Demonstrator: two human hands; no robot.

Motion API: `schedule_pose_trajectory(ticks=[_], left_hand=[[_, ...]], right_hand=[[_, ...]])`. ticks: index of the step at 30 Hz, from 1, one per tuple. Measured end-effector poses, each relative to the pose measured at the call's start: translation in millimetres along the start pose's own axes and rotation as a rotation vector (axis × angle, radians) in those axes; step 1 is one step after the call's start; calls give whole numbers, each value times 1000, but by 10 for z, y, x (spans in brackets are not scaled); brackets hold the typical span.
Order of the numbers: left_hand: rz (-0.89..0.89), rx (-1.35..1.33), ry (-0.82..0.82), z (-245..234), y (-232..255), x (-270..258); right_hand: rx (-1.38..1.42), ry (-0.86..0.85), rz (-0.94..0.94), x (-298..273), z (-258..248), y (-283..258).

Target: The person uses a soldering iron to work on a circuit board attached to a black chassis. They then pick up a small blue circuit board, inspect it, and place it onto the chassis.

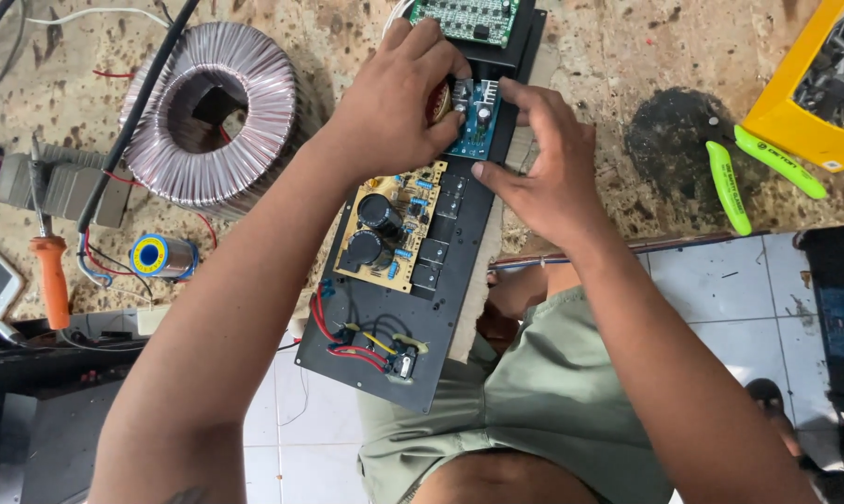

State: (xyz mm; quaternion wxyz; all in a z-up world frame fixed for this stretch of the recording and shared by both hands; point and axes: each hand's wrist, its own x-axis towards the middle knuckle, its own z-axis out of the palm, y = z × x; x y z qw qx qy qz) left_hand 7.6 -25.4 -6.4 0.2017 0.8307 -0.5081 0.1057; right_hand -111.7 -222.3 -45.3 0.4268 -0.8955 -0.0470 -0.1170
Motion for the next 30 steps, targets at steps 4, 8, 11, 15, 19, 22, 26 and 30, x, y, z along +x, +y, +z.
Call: schedule_pose_trajectory(ticks=[4,8,11,15,19,22,26,30], left_hand=[[-11,-6,1,-6,11,-2],[-1,-13,11,0,8,-13],[2,-14,21,4,5,-15],[-3,-12,31,15,4,-12],[-4,0,40,19,7,-18],[-3,-3,43,18,14,-13],[-5,8,51,40,0,-24],[-1,19,48,22,2,-9]], right_hand=[[96,-21,15,-18,-42,-1],[134,-12,4,-26,-44,18],[104,1,-33,-21,-9,75],[68,35,-51,0,28,92],[38,15,-20,-4,46,108],[3,-4,-26,-4,40,108],[-8,-17,-6,1,52,125],[4,29,-66,5,99,209]])
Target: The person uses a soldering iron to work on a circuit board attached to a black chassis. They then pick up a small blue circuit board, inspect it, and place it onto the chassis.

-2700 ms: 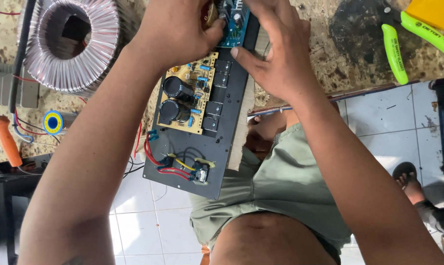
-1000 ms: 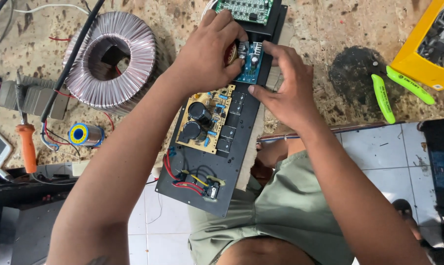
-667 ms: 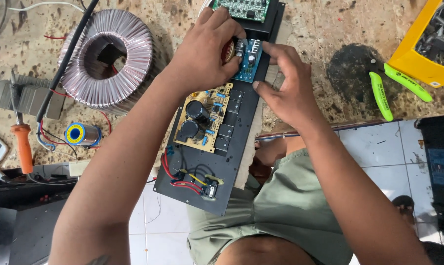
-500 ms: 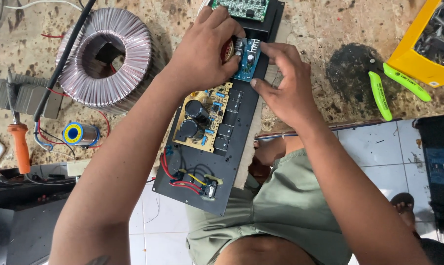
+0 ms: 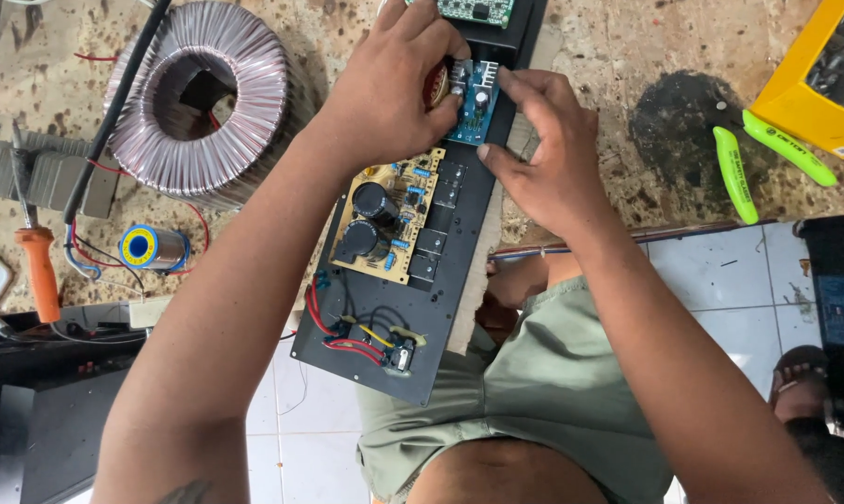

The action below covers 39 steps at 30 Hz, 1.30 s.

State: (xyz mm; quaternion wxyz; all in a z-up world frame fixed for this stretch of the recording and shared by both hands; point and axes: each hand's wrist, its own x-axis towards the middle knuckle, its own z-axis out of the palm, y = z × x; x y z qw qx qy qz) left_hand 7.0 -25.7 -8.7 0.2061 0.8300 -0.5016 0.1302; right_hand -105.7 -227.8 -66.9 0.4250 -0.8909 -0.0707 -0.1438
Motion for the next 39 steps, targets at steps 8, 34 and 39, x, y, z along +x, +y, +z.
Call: schedule_pose_trajectory(ticks=[8,34,39], left_hand=[[9,-59,-3,-24,7,8],[-18,-63,12,5,-33,-35],[32,-74,56,8,-37,-22]], right_hand=[[-46,-4,-51,-11,2,42],[4,-57,-87,-52,-100,-93],[-5,-24,-70,-26,-130,-239]])
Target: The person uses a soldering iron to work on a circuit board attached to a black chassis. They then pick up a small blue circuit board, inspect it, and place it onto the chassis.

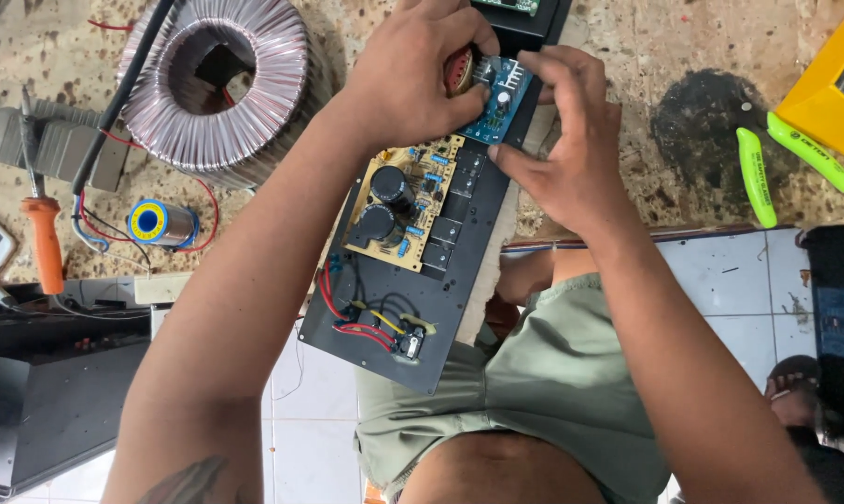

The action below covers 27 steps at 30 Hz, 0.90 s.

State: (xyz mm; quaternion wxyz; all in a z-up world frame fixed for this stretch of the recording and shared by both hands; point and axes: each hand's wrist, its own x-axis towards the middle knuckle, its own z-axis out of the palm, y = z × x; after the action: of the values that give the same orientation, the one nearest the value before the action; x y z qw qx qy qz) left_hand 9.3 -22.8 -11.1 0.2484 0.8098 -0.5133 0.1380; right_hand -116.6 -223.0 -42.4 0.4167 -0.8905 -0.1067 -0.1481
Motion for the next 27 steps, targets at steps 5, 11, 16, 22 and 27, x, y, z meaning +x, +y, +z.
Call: schedule_pose_trajectory(ticks=[5,11,16,22,27], left_hand=[[2,-89,26,-68,76,40],[-69,-123,0,-95,123,32],[-41,-117,47,-37,77,22],[-10,-62,91,32,-6,2],[-46,-52,87,51,0,-17]], right_hand=[[193,44,-57,13,-7,45],[711,58,287,12,-10,81],[771,81,255,47,-96,107],[1035,7,362,30,-311,287],[1231,-2,363,73,-528,170]])
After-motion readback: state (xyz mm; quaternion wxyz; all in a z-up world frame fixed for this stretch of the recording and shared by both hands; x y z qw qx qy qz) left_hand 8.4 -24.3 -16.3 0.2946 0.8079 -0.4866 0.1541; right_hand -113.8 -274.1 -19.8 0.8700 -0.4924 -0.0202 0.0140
